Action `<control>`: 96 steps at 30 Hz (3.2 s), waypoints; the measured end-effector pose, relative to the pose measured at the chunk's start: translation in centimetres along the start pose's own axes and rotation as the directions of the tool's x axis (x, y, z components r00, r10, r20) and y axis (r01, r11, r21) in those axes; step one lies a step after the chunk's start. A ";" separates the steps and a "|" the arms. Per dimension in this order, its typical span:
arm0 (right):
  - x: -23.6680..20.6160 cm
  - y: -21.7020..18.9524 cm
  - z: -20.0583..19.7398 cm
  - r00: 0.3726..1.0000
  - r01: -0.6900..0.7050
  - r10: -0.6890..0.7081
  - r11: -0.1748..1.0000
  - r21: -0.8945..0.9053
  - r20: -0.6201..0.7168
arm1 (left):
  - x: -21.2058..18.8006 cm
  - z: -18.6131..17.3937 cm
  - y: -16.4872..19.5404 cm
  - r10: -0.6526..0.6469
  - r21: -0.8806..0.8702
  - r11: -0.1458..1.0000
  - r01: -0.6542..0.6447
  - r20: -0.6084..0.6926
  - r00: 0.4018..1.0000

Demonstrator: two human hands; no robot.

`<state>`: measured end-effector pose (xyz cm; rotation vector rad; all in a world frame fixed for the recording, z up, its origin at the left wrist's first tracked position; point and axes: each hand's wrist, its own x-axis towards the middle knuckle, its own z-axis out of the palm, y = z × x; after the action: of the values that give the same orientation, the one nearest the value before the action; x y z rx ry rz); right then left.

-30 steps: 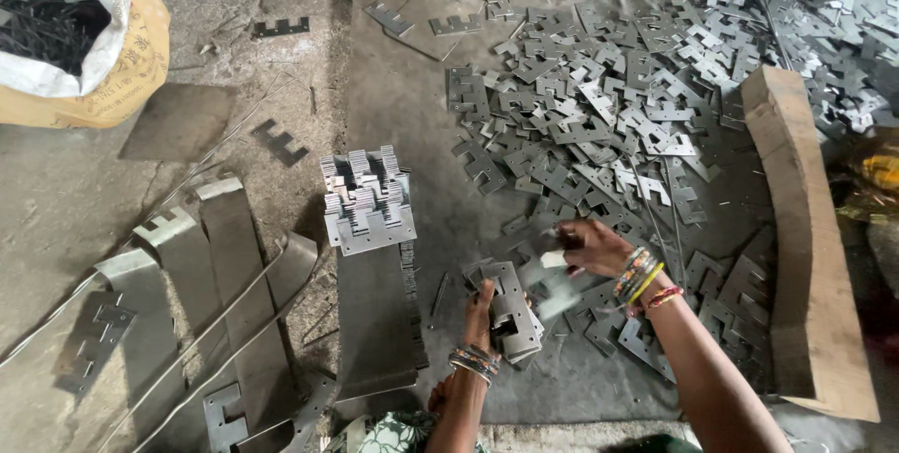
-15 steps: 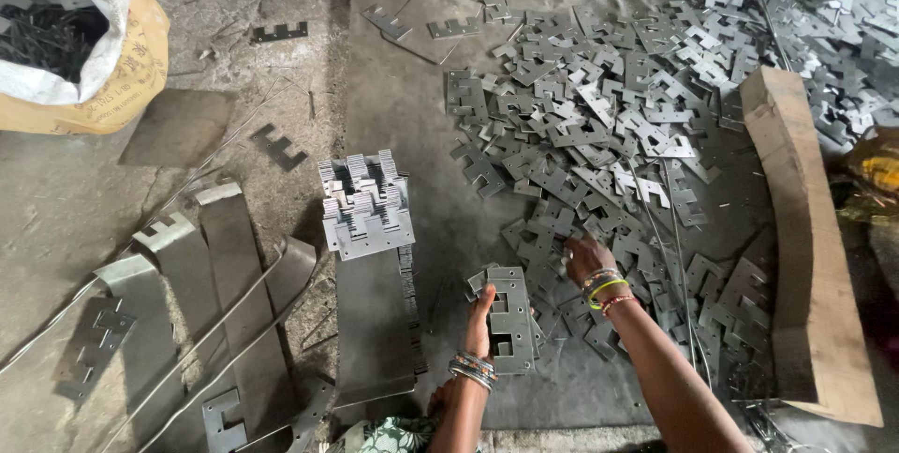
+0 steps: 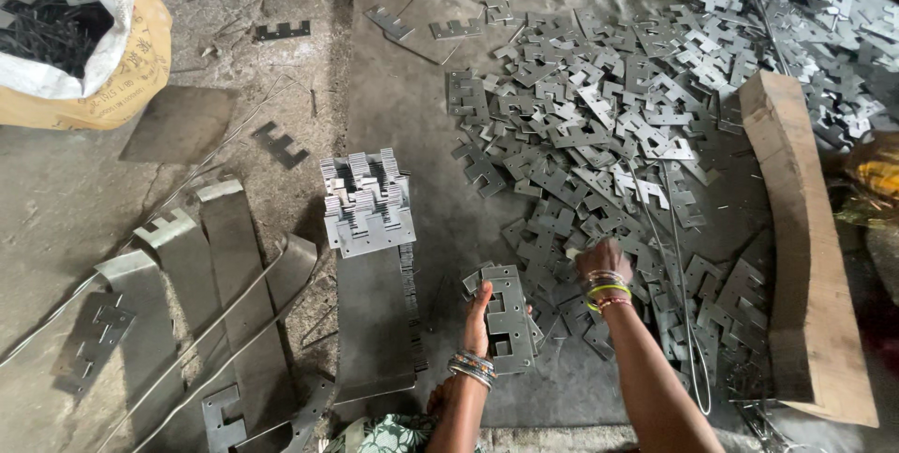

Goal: The person sits on the floor and repeatedly picks up small metal brackets from a large pile, wipes them with a white cloth, and stacks them into neat piles. The person handles the brackets one at a time, occasionally adjusting the stacks.

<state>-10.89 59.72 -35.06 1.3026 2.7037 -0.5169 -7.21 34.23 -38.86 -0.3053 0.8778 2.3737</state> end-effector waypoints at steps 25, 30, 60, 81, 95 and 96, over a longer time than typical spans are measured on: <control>-3.2 -6.7 2.2 0.969 0.240 -0.245 0.963 -0.124 -0.022 | 0.1 0.2 0.5 -0.017 -0.124 0.992 0.023 0.050 0.999; -0.6 -7.0 2.4 0.974 0.220 -0.218 0.975 0.036 -0.057 | 0.7 -0.2 0.9 0.021 -0.208 0.978 -0.009 0.056 0.998; -0.5 1.6 -3.5 0.862 0.476 -0.436 0.872 -0.118 0.259 | 1.0 -0.7 0.6 0.090 0.032 0.996 -0.086 -0.130 0.987; -4.8 -8.1 5.2 0.808 0.576 -0.582 0.746 -0.335 0.094 | 1.6 -1.0 1.2 0.223 -0.013 0.974 -0.225 -0.075 0.972; -6.3 0.3 -1.2 0.859 0.366 -0.462 0.856 0.365 0.221 | 0.5 -2.1 0.7 0.080 -0.329 0.944 -0.027 0.149 0.986; -8.0 1.1 0.0 0.924 0.352 -0.366 0.928 0.123 0.109 | 0.4 -2.3 0.6 0.047 -0.400 0.915 0.042 0.210 0.977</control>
<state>-5.01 54.36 -33.49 0.7527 2.8450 -0.7531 -7.89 32.52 -40.43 -0.1987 0.2813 2.5198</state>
